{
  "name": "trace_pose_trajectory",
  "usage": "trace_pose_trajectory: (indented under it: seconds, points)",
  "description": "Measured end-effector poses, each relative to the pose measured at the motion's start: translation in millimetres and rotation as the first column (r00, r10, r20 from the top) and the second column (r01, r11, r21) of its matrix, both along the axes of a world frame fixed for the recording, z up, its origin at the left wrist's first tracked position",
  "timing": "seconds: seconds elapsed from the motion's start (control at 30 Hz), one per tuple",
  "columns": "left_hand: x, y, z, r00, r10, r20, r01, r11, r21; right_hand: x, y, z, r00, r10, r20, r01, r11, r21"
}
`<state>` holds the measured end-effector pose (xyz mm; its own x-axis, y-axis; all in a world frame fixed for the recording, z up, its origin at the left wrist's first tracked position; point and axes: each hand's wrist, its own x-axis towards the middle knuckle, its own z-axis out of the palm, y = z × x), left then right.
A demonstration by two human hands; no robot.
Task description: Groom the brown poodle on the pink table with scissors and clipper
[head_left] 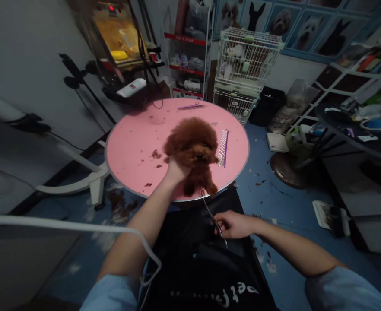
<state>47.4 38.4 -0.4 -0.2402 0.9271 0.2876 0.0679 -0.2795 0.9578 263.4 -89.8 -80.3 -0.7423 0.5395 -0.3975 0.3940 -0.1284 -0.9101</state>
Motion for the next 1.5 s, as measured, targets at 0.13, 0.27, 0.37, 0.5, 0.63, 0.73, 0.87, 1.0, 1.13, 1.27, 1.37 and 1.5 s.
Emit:
trace_pose_trajectory:
  seconds: [0.13, 0.27, 0.37, 0.5, 0.63, 0.73, 0.87, 1.0, 1.13, 1.27, 1.37, 1.5]
  points:
    - [-9.0, -31.7, 1.6, 0.991, 0.036, -0.129, -0.032, 0.999, 0.035, 9.8, -35.8, -15.0, 0.991, -0.127, -0.044, 0.129, 0.990, 0.050]
    - [1.3, -78.4, -28.4, 0.931, 0.343, -0.124, -0.335, 0.939, 0.081, 22.6, -57.1, -33.1, 0.920, -0.360, -0.154, 0.323, 0.920, -0.221]
    - [21.1, -85.5, -56.2, 1.000, -0.003, 0.013, 0.006, 0.969, -0.249, 26.0, -59.4, -38.7, 0.855, -0.513, -0.077, 0.504, 0.856, -0.115]
    - [45.8, -55.8, -67.8, 0.884, -0.179, 0.432, 0.324, 0.901, -0.290, 28.9, -27.4, -19.1, 0.755, -0.650, 0.084, 0.617, 0.748, 0.247]
    - [47.4, -42.3, -59.2, 0.792, -0.298, 0.533, 0.414, 0.904, -0.109, 32.9, 61.6, 28.9, 0.692, -0.697, 0.188, 0.566, 0.686, 0.458]
    - [38.3, -47.7, -55.3, 0.819, -0.318, 0.477, 0.420, 0.899, -0.122, 22.6, 142.9, 59.4, 0.589, -0.742, 0.321, 0.488, 0.643, 0.591]
    - [28.3, -50.2, -56.0, 0.834, -0.315, 0.453, 0.423, 0.892, -0.159, -5.7, 211.0, 67.8, 0.484, -0.719, 0.499, 0.374, 0.686, 0.625]
    - [27.9, -47.1, -59.0, 0.796, -0.271, 0.541, 0.431, 0.881, -0.194, -17.6, 226.7, 65.7, 0.461, -0.654, 0.600, 0.297, 0.751, 0.590]
    - [33.7, -48.2, -59.2, 0.788, -0.196, 0.584, 0.374, 0.905, -0.201, -7.7, 213.4, 82.9, 0.437, -0.672, 0.598, 0.306, 0.736, 0.604]
    - [43.9, -50.6, -55.9, 0.807, -0.168, 0.566, 0.306, 0.939, -0.157, 0.3, 127.3, 87.9, 0.425, -0.781, 0.458, 0.355, 0.609, 0.709]
    - [55.5, -50.8, -52.3, 0.828, -0.140, 0.543, 0.219, 0.972, -0.083, -12.1, 20.6, 57.2, 0.528, -0.798, 0.290, 0.377, 0.526, 0.762]
    - [67.4, -51.9, -44.4, 0.824, -0.017, 0.566, 0.083, 0.992, -0.091, -32.0, -70.1, 6.1, 0.675, -0.713, 0.187, 0.378, 0.553, 0.743]
